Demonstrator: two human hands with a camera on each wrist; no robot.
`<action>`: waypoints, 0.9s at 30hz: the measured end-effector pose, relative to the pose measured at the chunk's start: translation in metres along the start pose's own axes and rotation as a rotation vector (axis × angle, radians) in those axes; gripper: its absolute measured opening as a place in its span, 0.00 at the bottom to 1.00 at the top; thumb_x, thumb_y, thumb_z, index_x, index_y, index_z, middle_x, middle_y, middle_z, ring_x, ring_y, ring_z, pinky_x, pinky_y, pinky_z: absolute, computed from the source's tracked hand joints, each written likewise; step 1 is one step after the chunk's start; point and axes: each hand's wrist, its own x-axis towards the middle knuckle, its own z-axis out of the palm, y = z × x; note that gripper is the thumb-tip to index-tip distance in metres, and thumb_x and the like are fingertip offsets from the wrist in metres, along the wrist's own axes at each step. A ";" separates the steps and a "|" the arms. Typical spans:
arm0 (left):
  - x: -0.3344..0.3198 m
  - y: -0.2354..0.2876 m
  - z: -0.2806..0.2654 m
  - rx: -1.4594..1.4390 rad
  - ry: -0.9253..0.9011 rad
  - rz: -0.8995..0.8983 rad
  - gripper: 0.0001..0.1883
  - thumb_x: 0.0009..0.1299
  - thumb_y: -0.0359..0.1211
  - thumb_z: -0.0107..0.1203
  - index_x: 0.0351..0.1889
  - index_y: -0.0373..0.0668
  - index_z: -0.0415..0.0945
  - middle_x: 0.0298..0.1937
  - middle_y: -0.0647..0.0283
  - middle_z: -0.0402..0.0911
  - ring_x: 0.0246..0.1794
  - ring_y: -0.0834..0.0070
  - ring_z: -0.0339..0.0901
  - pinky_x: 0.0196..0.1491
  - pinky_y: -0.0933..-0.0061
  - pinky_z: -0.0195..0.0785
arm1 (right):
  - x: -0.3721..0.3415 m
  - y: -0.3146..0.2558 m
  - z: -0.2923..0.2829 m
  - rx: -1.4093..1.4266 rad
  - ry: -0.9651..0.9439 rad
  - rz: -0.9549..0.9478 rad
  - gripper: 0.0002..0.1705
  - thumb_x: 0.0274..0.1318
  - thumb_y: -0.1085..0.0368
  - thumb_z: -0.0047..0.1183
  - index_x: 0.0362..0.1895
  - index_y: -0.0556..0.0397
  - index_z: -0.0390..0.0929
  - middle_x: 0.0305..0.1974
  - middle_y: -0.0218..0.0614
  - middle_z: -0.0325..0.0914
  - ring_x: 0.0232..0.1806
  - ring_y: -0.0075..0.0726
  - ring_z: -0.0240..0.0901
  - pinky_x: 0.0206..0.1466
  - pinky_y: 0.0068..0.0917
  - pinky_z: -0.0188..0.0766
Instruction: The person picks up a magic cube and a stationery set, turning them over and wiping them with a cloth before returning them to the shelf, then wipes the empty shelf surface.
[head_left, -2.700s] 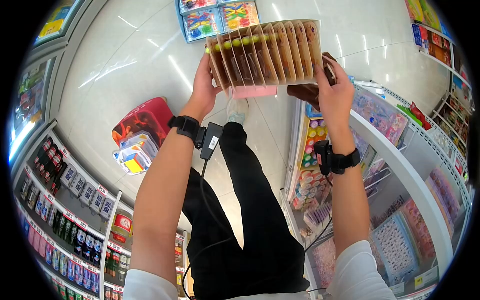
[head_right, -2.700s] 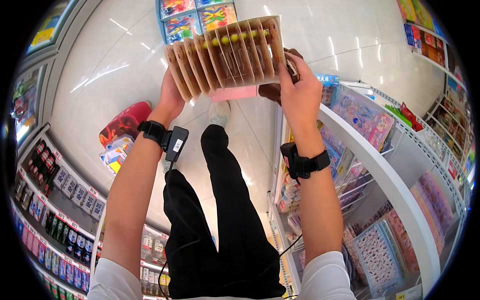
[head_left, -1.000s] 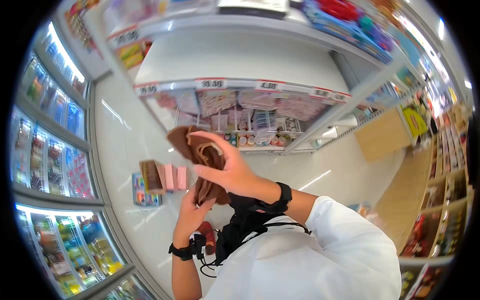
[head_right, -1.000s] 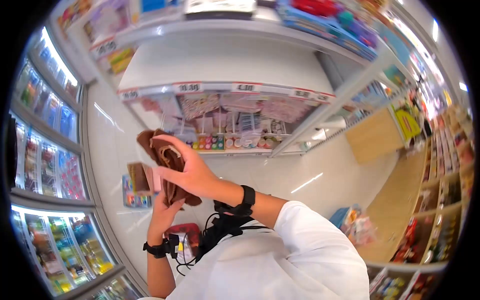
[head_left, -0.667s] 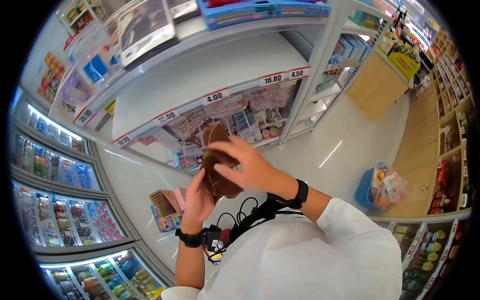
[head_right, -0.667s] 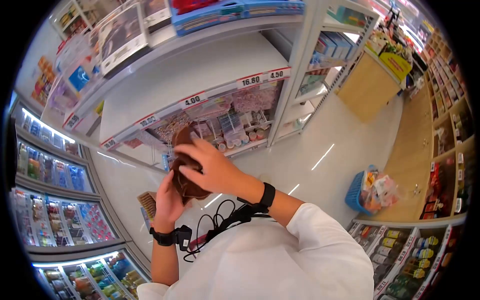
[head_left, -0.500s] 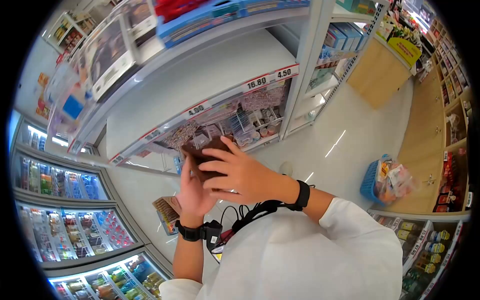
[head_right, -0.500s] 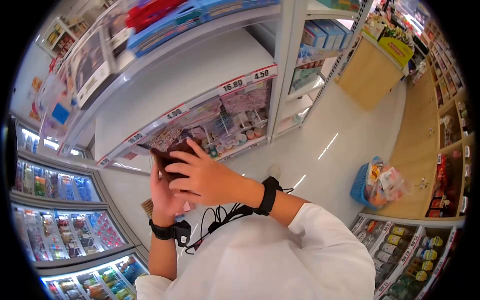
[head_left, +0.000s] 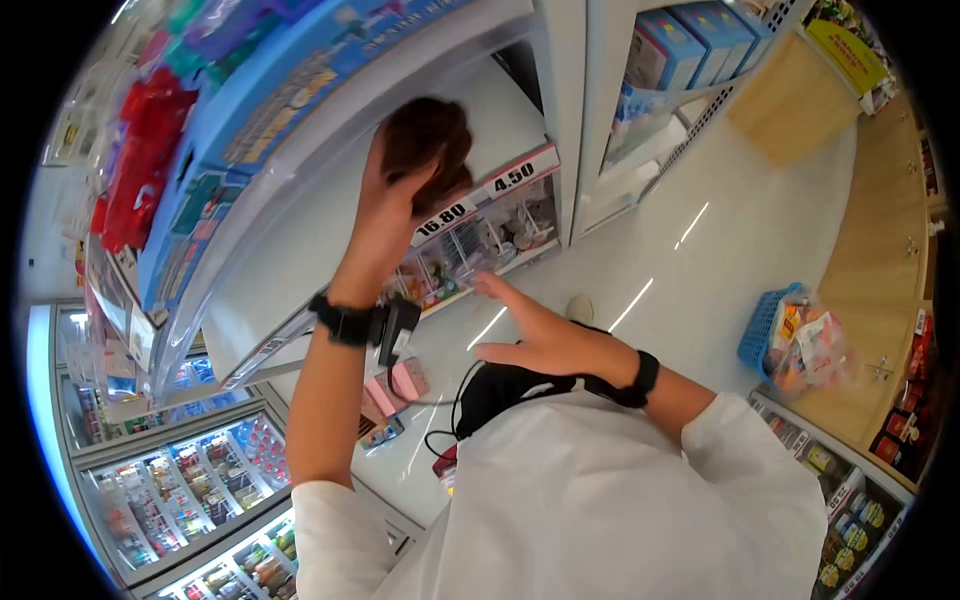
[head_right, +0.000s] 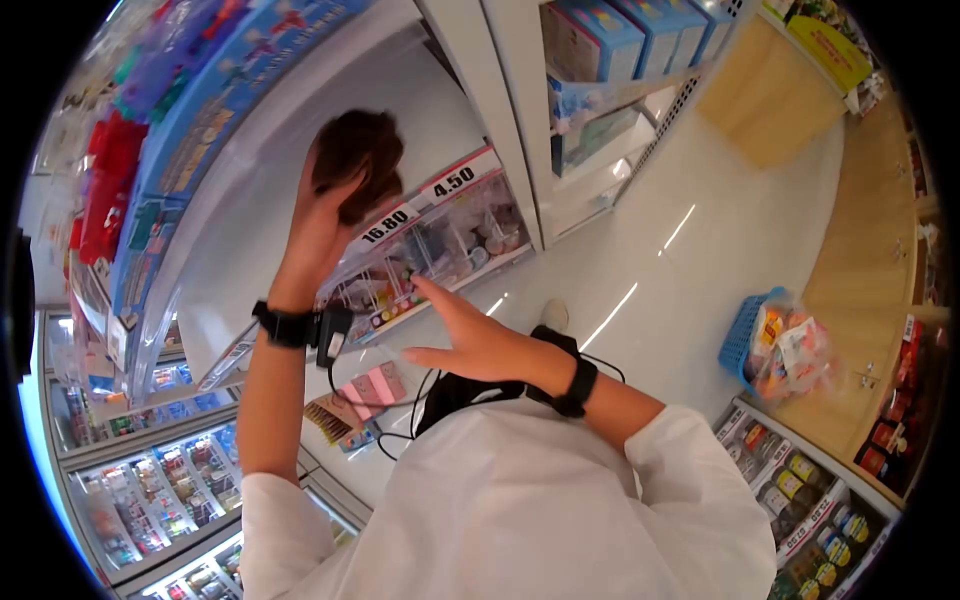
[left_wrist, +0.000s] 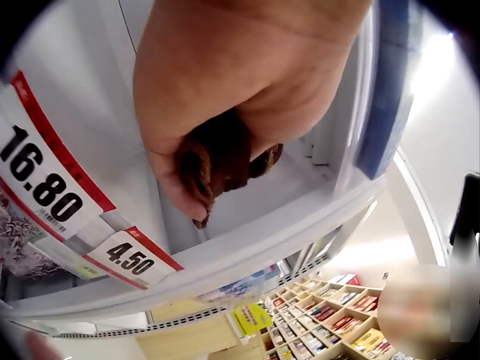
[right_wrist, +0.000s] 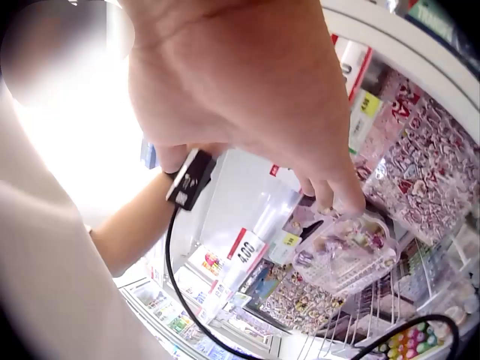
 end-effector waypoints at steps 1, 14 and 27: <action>0.019 -0.009 0.000 0.076 -0.053 0.052 0.30 0.67 0.24 0.51 0.67 0.47 0.57 0.62 0.56 0.67 0.60 0.64 0.70 0.51 0.66 0.75 | 0.004 0.006 0.011 0.113 -0.011 0.069 0.41 0.54 0.58 0.58 0.67 0.60 0.55 0.62 0.49 0.63 0.65 0.50 0.58 0.68 0.34 0.52; 0.084 -0.037 0.007 1.619 -0.407 0.837 0.28 0.54 0.28 0.58 0.56 0.41 0.69 0.56 0.55 0.71 0.53 0.56 0.68 0.53 0.58 0.65 | 0.032 -0.032 0.025 0.044 -0.410 0.010 0.24 0.56 0.56 0.53 0.55 0.53 0.69 0.50 0.42 0.74 0.47 0.49 0.74 0.50 0.38 0.70; 0.103 -0.039 -0.018 1.606 -0.616 0.639 0.27 0.66 0.27 0.51 0.65 0.50 0.65 0.68 0.62 0.62 0.64 0.60 0.62 0.63 0.63 0.61 | 0.037 -0.033 0.026 0.114 -0.331 0.032 0.20 0.57 0.59 0.52 0.54 0.48 0.69 0.44 0.42 0.74 0.41 0.47 0.75 0.45 0.38 0.70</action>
